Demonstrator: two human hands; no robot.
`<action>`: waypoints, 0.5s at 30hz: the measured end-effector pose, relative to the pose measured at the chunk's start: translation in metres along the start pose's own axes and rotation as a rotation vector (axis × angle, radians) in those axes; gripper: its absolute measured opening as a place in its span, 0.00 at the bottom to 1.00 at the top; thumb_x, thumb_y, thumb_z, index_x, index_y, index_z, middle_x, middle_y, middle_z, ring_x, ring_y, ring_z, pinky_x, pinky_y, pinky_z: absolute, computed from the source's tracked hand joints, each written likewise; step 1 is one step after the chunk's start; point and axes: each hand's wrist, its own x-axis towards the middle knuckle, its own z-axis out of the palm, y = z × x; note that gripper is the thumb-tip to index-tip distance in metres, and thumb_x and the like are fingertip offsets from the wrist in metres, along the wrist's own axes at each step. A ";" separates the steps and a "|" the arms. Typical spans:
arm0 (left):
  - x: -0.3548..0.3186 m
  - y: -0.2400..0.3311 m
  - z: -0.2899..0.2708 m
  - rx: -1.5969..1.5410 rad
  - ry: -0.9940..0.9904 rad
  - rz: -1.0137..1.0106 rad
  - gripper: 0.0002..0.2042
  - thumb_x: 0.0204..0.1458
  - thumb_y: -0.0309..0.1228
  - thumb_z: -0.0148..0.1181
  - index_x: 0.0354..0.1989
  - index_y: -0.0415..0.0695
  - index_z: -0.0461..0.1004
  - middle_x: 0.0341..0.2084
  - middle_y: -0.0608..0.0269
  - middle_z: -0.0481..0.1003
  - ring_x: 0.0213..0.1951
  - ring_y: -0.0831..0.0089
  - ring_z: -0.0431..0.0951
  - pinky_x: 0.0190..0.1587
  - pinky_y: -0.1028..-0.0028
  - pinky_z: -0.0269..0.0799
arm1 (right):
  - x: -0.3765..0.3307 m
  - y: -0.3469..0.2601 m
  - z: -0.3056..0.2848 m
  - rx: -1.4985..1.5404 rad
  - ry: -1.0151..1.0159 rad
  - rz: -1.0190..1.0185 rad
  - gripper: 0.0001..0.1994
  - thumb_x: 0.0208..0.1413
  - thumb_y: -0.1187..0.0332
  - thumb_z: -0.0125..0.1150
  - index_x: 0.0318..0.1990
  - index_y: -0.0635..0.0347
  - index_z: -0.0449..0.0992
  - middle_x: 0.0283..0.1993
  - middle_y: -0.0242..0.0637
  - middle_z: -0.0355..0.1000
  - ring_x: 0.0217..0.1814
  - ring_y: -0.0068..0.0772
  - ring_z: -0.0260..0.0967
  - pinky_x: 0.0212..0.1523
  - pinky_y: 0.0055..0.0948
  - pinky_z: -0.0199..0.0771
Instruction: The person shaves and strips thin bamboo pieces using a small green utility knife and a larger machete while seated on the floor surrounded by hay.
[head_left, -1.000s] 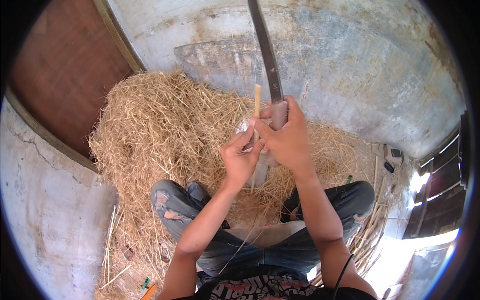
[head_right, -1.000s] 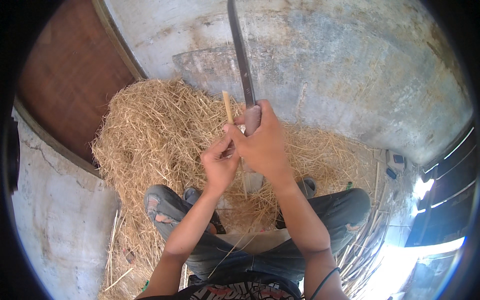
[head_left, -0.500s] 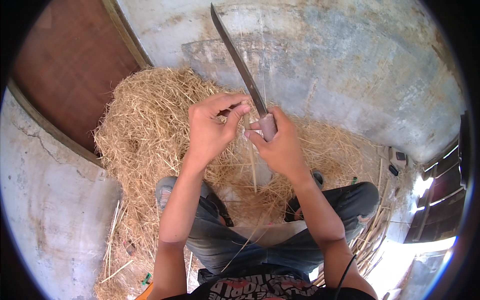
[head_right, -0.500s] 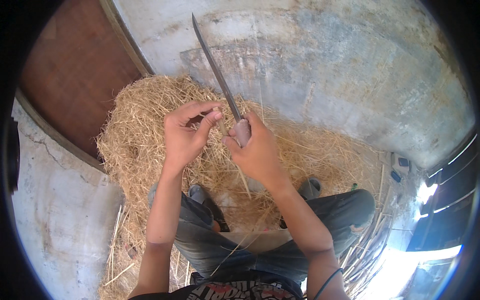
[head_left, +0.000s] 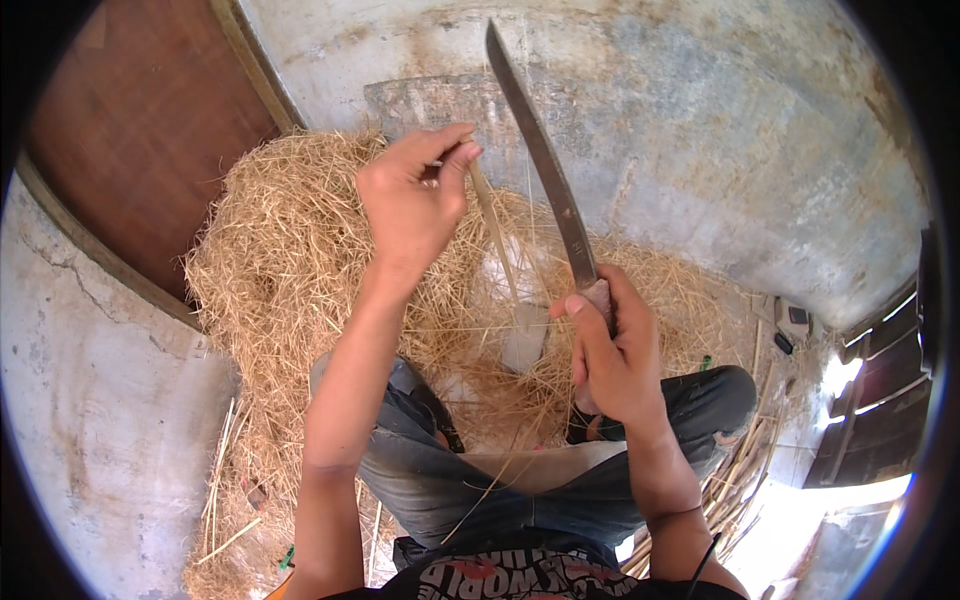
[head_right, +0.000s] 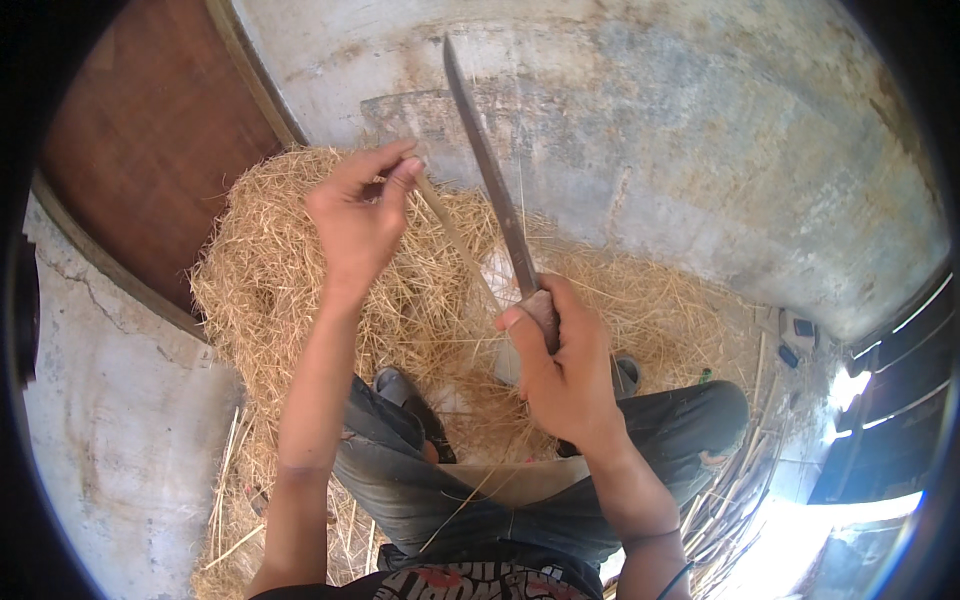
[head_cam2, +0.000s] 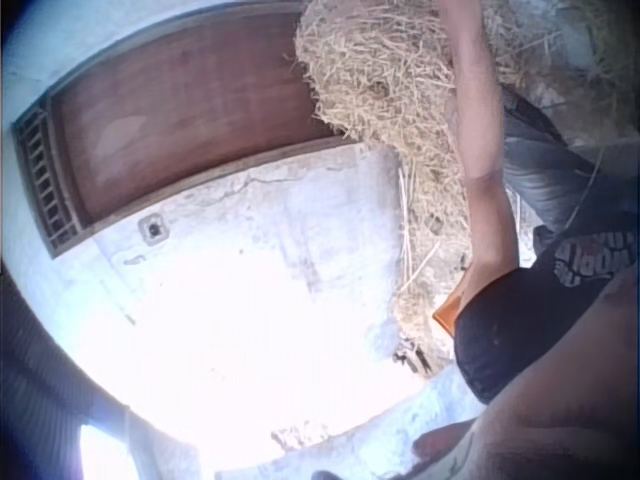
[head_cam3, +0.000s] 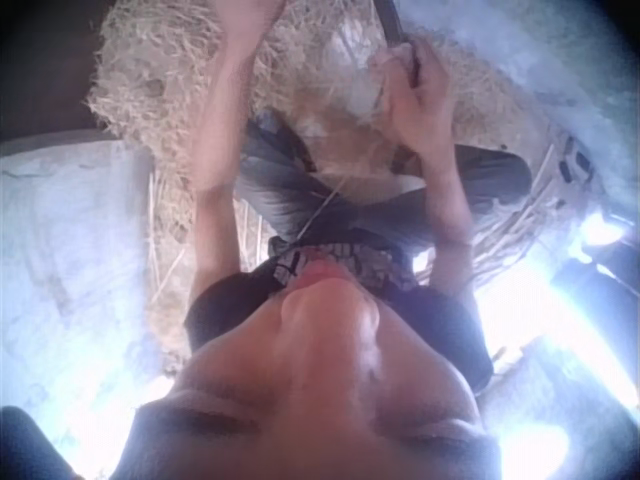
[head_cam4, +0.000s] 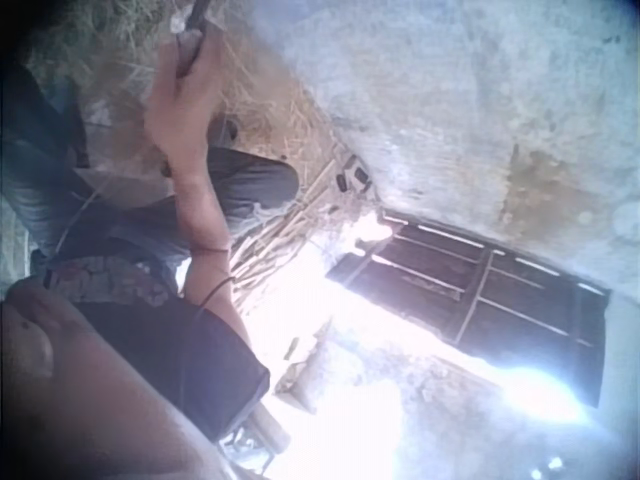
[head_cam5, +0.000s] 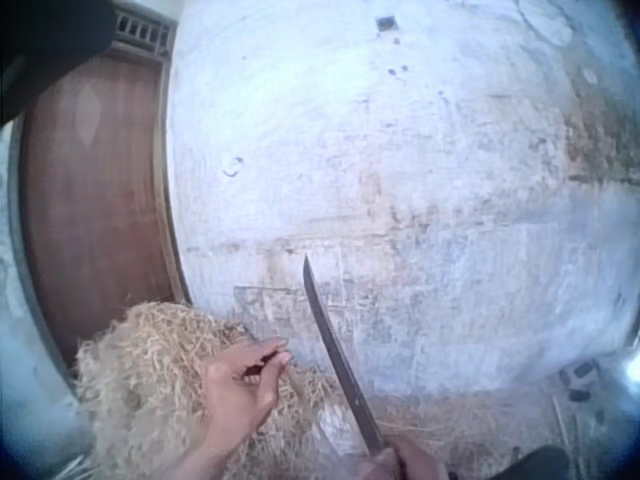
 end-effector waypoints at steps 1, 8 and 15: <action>-0.003 -0.005 0.001 -0.015 0.018 -0.019 0.07 0.54 0.22 0.69 0.41 0.42 0.86 0.32 0.57 0.84 0.32 0.76 0.84 0.32 0.78 0.80 | -0.005 -0.006 0.006 0.018 0.017 -0.017 0.19 0.66 0.73 0.57 0.61 0.70 0.67 0.23 0.27 0.67 0.17 0.12 0.59 0.20 0.21 0.58; 0.011 -0.004 -0.021 -0.023 0.110 -0.070 0.08 0.55 0.23 0.69 0.43 0.43 0.86 0.35 0.57 0.84 0.35 0.74 0.85 0.35 0.77 0.83 | -0.035 0.007 0.001 0.019 -0.073 -0.051 0.30 0.68 0.76 0.49 0.76 0.63 0.52 0.35 0.35 0.76 0.16 0.10 0.59 0.17 0.15 0.60; -0.021 -0.018 -0.010 0.114 -0.047 0.038 0.08 0.54 0.22 0.69 0.42 0.43 0.86 0.33 0.59 0.85 0.32 0.76 0.84 0.34 0.78 0.81 | -0.042 0.015 0.016 0.059 -0.133 0.069 0.32 0.67 0.76 0.53 0.76 0.66 0.51 0.23 0.22 0.59 0.20 0.11 0.54 0.24 0.17 0.56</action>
